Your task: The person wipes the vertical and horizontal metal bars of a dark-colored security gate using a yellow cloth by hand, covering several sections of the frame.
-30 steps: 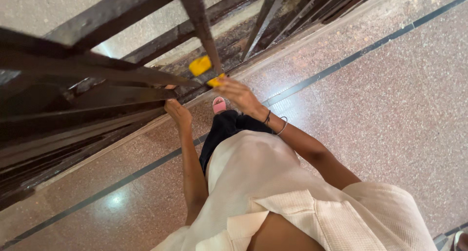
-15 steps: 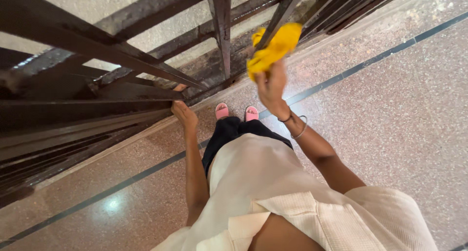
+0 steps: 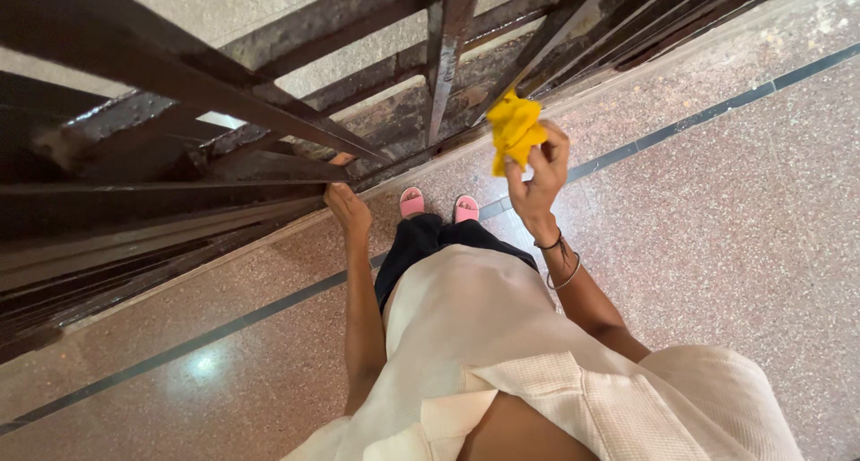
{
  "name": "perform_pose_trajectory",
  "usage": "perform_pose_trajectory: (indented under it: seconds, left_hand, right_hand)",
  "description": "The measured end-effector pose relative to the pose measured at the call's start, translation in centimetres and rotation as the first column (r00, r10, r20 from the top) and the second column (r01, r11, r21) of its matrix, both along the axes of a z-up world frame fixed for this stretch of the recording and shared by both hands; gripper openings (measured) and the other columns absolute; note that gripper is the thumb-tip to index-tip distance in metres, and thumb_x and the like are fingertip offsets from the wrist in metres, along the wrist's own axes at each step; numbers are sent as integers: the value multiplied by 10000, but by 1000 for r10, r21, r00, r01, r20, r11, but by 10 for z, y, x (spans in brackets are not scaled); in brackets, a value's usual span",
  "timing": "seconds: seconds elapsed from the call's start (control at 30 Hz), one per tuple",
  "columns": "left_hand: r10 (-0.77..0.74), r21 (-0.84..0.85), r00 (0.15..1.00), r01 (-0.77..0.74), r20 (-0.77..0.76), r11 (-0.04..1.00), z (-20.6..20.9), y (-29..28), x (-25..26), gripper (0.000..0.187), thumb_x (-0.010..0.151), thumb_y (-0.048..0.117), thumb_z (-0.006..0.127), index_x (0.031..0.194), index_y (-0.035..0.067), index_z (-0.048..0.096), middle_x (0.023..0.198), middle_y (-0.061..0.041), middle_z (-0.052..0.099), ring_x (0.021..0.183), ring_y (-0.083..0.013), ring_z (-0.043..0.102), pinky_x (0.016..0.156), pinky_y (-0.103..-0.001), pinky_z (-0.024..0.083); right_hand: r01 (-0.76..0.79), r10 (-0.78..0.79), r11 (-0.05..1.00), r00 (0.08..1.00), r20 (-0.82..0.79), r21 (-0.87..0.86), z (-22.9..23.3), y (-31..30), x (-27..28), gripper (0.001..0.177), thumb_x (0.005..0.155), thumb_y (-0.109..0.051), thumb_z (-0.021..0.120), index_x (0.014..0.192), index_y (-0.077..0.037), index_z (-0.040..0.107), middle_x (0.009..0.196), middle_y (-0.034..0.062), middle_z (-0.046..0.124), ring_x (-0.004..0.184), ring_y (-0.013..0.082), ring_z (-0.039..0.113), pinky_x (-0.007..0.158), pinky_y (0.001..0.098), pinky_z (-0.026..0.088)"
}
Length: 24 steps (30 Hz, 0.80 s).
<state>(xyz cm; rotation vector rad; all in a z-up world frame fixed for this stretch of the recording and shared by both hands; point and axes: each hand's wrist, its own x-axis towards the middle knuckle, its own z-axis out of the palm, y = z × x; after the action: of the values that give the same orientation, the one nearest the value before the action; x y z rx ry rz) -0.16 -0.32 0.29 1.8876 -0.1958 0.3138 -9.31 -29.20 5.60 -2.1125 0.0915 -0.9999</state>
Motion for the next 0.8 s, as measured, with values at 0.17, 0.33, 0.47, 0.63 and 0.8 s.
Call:
perform_pose_trajectory:
  seconds: [0.17,0.33,0.47,0.63,0.8]
  left_hand:
    - [-20,-7,1000,20,1,1000,-3,1,-2,683,1139,466,208,1180,-56,646,1170,-217,698,1103,-385,662,1006,-447,478]
    - [-20,-3,999,20,32,1000,-1,0,2,669,1139,453,207,1173,-53,645,1165,-215,697,1101,-385,662,1007,-443,476]
    - [-20,16,999,20,42,1000,2,0,0,659,1139,442,207,1168,-50,644,1162,-212,697,1099,-384,662,1007,-441,474]
    - [-17,13,999,17,34,1000,2,-1,0,652,1139,433,200,1157,-37,651,1150,-204,707,1090,-374,670,1009,-431,479]
    - [-22,-50,1000,22,13,999,1,-1,2,611,1144,384,211,1224,-40,644,1197,-207,710,1133,-354,673,1042,-416,482]
  right_hand:
    - [183,-103,973,892,-440,143,-9,9,42,314,972,-133,729,1224,11,609,1363,132,611,1003,256,651,843,379,542]
    - [97,-172,947,958,-228,-307,-19,17,51,298,881,4,738,1176,-21,703,1239,120,671,1033,334,605,914,429,543]
    - [-52,-33,975,928,-370,-217,1,12,24,292,908,-33,745,1190,-96,707,1161,139,650,1038,348,650,880,444,566]
    - [-20,-62,978,923,-379,-209,19,-6,31,355,929,-60,715,1275,-134,682,1128,118,632,913,316,696,779,408,597]
    - [25,-238,922,823,-515,-387,23,13,36,329,1003,-126,710,1326,-78,669,1019,136,582,792,348,682,624,454,547]
